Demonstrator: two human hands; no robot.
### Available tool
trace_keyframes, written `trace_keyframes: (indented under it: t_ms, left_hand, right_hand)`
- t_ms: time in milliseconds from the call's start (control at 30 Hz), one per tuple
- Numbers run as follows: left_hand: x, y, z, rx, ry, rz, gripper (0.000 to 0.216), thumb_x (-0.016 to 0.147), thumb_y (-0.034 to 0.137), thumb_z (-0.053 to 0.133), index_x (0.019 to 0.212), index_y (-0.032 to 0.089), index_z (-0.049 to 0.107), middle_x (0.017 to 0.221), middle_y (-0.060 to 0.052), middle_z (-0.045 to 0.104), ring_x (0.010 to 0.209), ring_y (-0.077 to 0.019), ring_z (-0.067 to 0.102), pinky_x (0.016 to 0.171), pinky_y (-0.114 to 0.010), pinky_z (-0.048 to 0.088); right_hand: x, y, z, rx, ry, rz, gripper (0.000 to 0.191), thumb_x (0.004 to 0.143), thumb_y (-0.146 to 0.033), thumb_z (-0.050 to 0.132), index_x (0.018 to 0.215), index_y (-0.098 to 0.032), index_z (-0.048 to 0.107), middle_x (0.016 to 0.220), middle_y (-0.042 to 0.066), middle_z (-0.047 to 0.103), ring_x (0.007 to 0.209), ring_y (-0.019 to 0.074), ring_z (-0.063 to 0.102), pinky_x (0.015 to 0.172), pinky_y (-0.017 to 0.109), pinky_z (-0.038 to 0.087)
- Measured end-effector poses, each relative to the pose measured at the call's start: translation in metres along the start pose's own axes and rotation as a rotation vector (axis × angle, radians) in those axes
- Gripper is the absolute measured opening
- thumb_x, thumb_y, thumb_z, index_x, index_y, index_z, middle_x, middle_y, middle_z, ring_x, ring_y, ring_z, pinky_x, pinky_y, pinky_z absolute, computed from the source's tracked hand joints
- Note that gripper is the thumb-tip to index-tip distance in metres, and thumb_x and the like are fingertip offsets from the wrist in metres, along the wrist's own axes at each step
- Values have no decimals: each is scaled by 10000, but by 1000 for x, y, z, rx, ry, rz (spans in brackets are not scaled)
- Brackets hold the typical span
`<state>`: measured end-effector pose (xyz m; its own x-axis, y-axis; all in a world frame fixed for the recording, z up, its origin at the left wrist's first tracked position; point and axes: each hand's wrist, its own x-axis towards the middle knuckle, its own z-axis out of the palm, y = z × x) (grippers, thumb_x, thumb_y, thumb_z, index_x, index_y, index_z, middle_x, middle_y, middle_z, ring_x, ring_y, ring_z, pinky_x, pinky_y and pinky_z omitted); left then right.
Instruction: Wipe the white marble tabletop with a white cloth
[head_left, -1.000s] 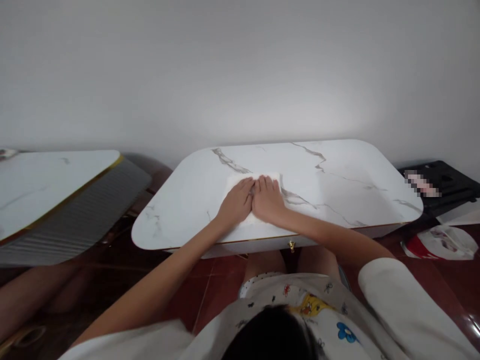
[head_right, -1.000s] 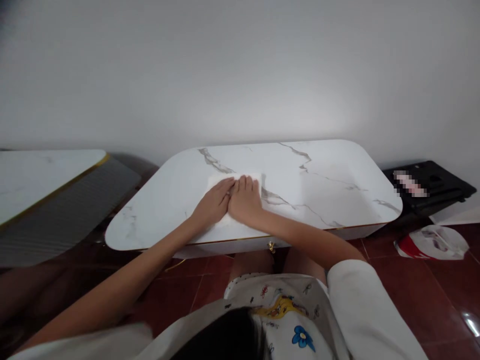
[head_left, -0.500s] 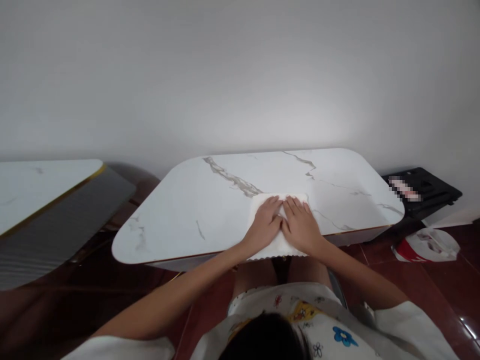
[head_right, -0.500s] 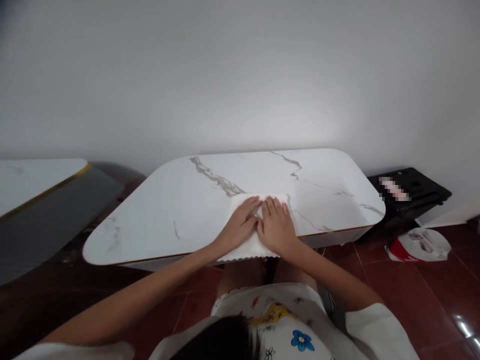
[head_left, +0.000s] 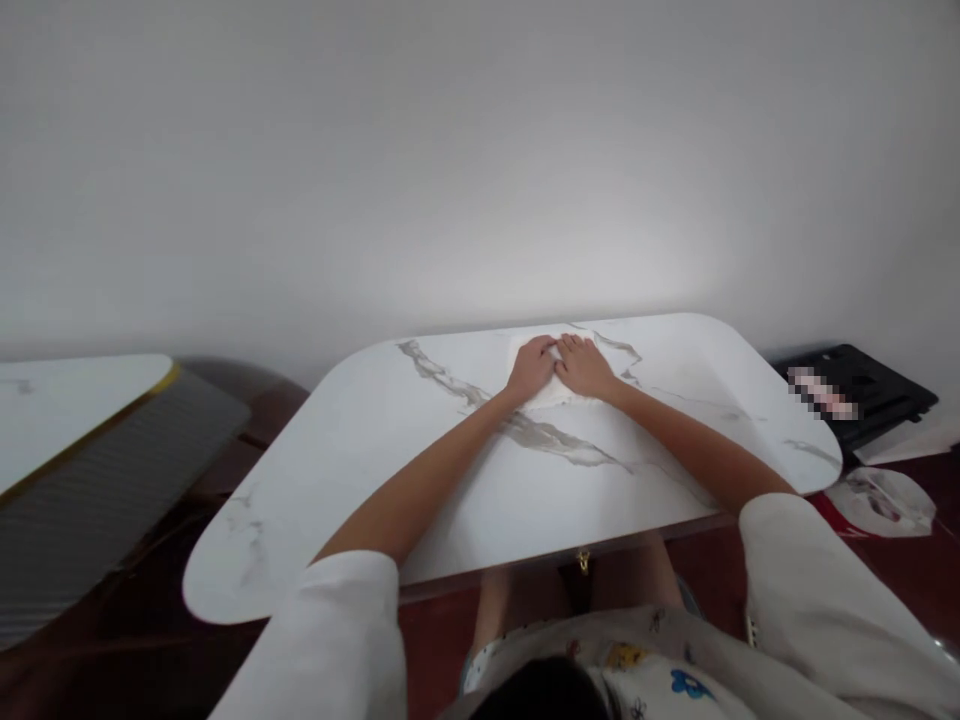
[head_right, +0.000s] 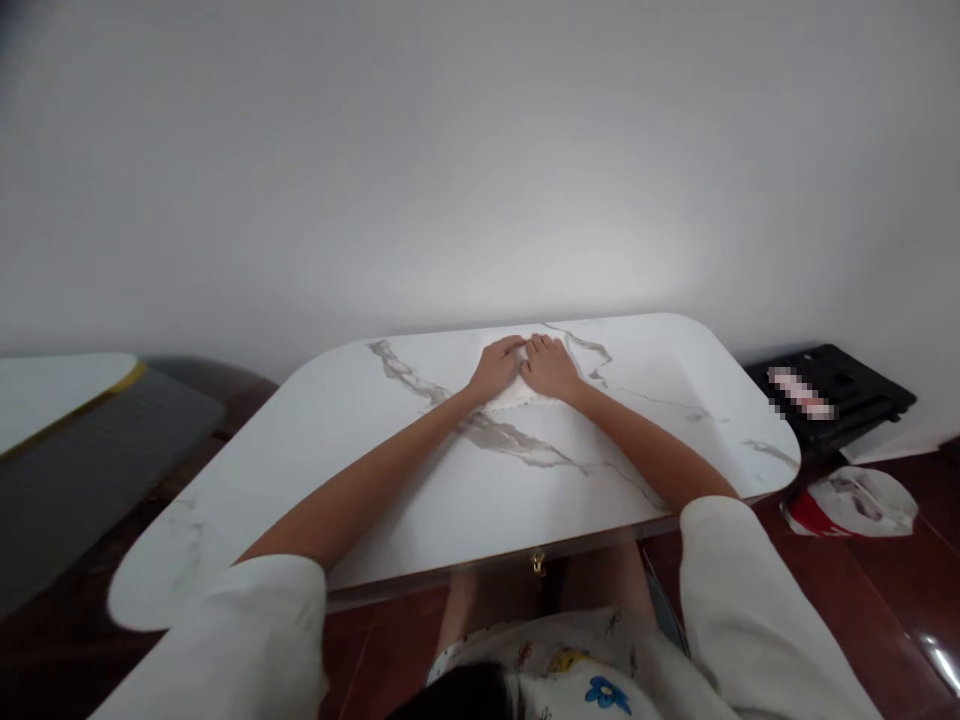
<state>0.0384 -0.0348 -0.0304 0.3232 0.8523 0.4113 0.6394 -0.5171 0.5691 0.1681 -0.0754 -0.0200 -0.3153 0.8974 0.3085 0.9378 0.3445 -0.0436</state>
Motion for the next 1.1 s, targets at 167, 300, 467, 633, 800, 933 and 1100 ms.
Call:
trace_keyframes:
  t_ms: [167, 300, 467, 633, 800, 933, 1100]
  left_hand:
    - [40, -20, 13, 207, 38, 82, 379, 755, 82, 358, 1062, 133, 574, 1108, -119, 618, 1097, -227, 544, 998, -375, 400]
    - [66, -13, 28, 274, 13, 98, 347, 775, 77, 369, 1052, 115, 575, 1095, -134, 617, 1090, -240, 541, 994, -375, 390]
    - [76, 7, 42, 283, -66, 155, 348, 794, 65, 364, 1075, 103, 567, 1118, -133, 613, 1099, -238, 539, 995, -362, 380]
    - [48, 24, 43, 238, -98, 255, 359, 790, 73, 373, 1104, 121, 542, 1155, -130, 587, 1133, -233, 511, 1008, -373, 367]
    - [-3, 44, 24, 331, -149, 301, 344, 815, 93, 378, 1128, 91, 521, 1166, -150, 566, 1139, -247, 493, 1002, -373, 366]
    - [-66, 69, -6, 470, -226, 254, 355, 866, 129, 349, 1191, 77, 483, 1248, -165, 528, 1182, -266, 465, 981, -393, 376]
    - [-150, 103, -35, 558, -313, 140, 455, 878, 130, 323, 1319, 34, 376, 1384, -208, 414, 1308, -284, 351, 1051, -438, 300]
  right_hand:
    - [50, 29, 16, 3, -4, -51, 436, 914, -223, 340, 1302, -44, 426, 1380, 168, 443, 1267, 259, 365, 1028, 386, 256]
    - [63, 54, 22, 8, 2, -10, 432, 924, -228, 318, 1307, -65, 434, 1377, 160, 455, 1259, 254, 387, 1029, 386, 257]
    - [48, 68, 19, 6, 27, 130, 462, 926, -228, 278, 1327, -46, 418, 1404, 171, 423, 1281, 279, 356, 1037, 430, 245]
    - [8, 55, 8, -21, 17, 215, 504, 914, -236, 286, 1360, -21, 378, 1441, 181, 368, 1310, 305, 313, 1053, 445, 220]
    - [-37, 19, -6, -65, -2, 189, 514, 917, -234, 264, 1368, -12, 368, 1450, 177, 356, 1320, 306, 302, 1065, 448, 207]
    - [-83, -24, -23, -83, -47, 149, 528, 920, -238, 261, 1385, 0, 339, 1456, 185, 340, 1333, 311, 291, 1078, 461, 199]
    - [-149, -69, -46, -63, -60, 0, 539, 903, -236, 279, 1384, -4, 356, 1448, 172, 359, 1339, 299, 298, 1094, 449, 212]
